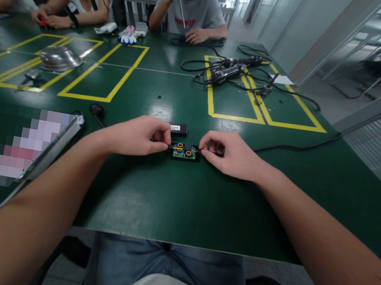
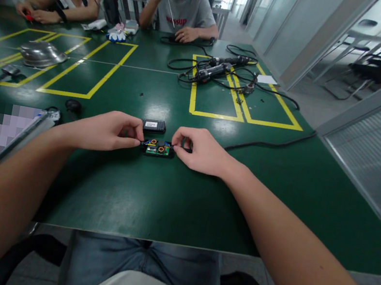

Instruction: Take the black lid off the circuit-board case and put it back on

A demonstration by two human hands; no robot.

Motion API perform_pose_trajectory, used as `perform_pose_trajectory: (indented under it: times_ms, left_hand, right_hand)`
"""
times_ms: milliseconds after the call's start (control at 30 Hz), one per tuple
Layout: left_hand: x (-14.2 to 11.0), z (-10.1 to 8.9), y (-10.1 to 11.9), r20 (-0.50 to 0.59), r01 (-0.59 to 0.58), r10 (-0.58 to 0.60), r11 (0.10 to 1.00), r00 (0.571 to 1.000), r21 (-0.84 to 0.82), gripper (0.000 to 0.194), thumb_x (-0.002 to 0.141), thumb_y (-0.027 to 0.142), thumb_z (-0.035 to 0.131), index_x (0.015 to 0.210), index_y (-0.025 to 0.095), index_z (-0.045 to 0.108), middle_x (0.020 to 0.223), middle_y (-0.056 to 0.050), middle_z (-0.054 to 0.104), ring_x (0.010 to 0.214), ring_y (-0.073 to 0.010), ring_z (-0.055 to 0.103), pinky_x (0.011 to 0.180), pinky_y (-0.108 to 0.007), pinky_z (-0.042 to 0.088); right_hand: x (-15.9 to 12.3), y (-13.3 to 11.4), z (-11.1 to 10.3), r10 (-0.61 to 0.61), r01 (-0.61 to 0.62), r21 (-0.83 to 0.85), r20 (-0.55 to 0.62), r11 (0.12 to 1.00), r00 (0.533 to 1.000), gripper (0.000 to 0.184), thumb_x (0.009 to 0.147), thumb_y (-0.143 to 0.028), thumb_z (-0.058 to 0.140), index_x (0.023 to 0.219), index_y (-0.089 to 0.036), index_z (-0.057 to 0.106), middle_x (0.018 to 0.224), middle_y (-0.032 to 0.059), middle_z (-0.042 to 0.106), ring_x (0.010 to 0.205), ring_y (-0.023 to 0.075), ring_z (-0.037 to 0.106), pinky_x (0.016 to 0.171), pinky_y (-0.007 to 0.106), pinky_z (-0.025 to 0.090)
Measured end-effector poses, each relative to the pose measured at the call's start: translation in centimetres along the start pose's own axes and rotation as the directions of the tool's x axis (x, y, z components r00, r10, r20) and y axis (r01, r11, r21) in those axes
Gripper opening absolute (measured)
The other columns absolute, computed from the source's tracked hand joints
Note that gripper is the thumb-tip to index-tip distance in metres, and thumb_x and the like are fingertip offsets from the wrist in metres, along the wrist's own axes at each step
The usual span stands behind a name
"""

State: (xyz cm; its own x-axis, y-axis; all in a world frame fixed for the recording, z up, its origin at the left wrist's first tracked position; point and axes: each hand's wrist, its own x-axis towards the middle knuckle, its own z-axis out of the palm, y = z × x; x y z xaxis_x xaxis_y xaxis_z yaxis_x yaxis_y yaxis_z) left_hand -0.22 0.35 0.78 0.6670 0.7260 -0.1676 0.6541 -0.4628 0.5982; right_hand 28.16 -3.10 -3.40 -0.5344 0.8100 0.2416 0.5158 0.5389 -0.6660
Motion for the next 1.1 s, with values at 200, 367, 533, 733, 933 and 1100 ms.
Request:
perform_pose_trajectory:
  times_ms: [200, 367, 533, 733, 933, 1100]
  left_hand:
    - [0.1, 0.2, -0.3, -0.013, -0.031, 0.031, 0.999, 0.999, -0.015, 0.014, 0.087, 0.031, 0.067, 0.091, 0.018, 0.069, 0.078, -0.001, 0.071, 0.066, -0.0161, 0.063, 0.068, -0.028, 0.048]
    - [0.4, 0.1, -0.9, 0.013, -0.078, 0.079, 0.997, 0.997, -0.028, 0.016, 0.089, 0.033, 0.068, 0.09, 0.018, 0.073, 0.071, 0.001, 0.07, 0.064, -0.0152, 0.062, 0.067, -0.027, 0.047]
    - [0.7, 0.2, -1.5, 0.003, -0.056, 0.056, 0.997, 0.998, -0.047, 0.015, 0.088, 0.033, 0.071, 0.086, 0.019, 0.076, 0.071, 0.001, 0.072, 0.064, -0.0153, 0.063, 0.067, -0.026, 0.047]
    - [0.5, 0.5, -1.1, -0.072, -0.054, 0.06, 0.995, 0.996, 0.085, 0.009, 0.087, 0.024, 0.073, 0.085, 0.019, 0.08, 0.078, -0.001, 0.076, 0.072, -0.0168, 0.067, 0.074, -0.027, 0.049]
    - [0.5, 0.2, -0.9, -0.097, -0.167, 0.195, 0.957, 0.976, 0.236, 0.01, 0.088, 0.021, 0.073, 0.083, 0.02, 0.081, 0.099, -0.005, 0.077, 0.091, -0.0212, 0.072, 0.089, -0.033, 0.053]
    - [1.1, 1.4, -1.1, -0.302, -0.135, 0.222, 0.949, 0.927, 0.284, 0.018, 0.093, 0.027, 0.069, 0.102, 0.02, 0.083, 0.125, -0.01, 0.074, 0.119, -0.0304, 0.069, 0.113, -0.048, 0.052]
  right_hand:
    - [0.0, 0.2, 0.0, -0.007, 0.007, -0.02, 0.005, 1.0, 1.0, 0.01, 0.09, -0.024, 0.064, 0.089, -0.02, 0.073, 0.082, 0.0031, 0.074, 0.065, 0.0158, 0.058, 0.064, 0.031, 0.044]
    - [0.1, 0.2, -0.2, -0.003, 0.004, -0.024, 0.021, 1.0, 1.0, 0.011, 0.091, -0.026, 0.065, 0.086, -0.021, 0.074, 0.083, 0.0041, 0.075, 0.07, 0.0178, 0.062, 0.067, 0.032, 0.047]
    - [0.2, 0.3, -0.2, 0.029, -0.03, 0.006, 0.037, 1.0, 0.999, 0.011, 0.092, -0.026, 0.068, 0.084, -0.022, 0.074, 0.082, 0.0036, 0.076, 0.072, 0.0179, 0.063, 0.069, 0.032, 0.047]
    - [0.2, 0.4, -0.1, 0.015, -0.015, 0.001, 0.035, 1.0, 0.999, 0.01, 0.091, -0.025, 0.068, 0.083, -0.021, 0.074, 0.081, 0.0031, 0.074, 0.071, 0.0169, 0.061, 0.068, 0.032, 0.046]
    - [0.2, 0.5, 0.0, 0.033, -0.034, 0.048, 0.023, 0.998, 0.999, 0.009, 0.088, -0.025, 0.068, 0.082, -0.021, 0.073, 0.079, 0.0026, 0.074, 0.068, 0.0159, 0.06, 0.066, 0.03, 0.045]
    - [0.2, 0.4, 0.1, 0.037, -0.038, 0.043, 0.016, 0.998, 0.999, 0.009, 0.088, -0.026, 0.067, 0.082, -0.022, 0.073, 0.078, 0.0025, 0.073, 0.067, 0.0163, 0.059, 0.065, 0.031, 0.044]
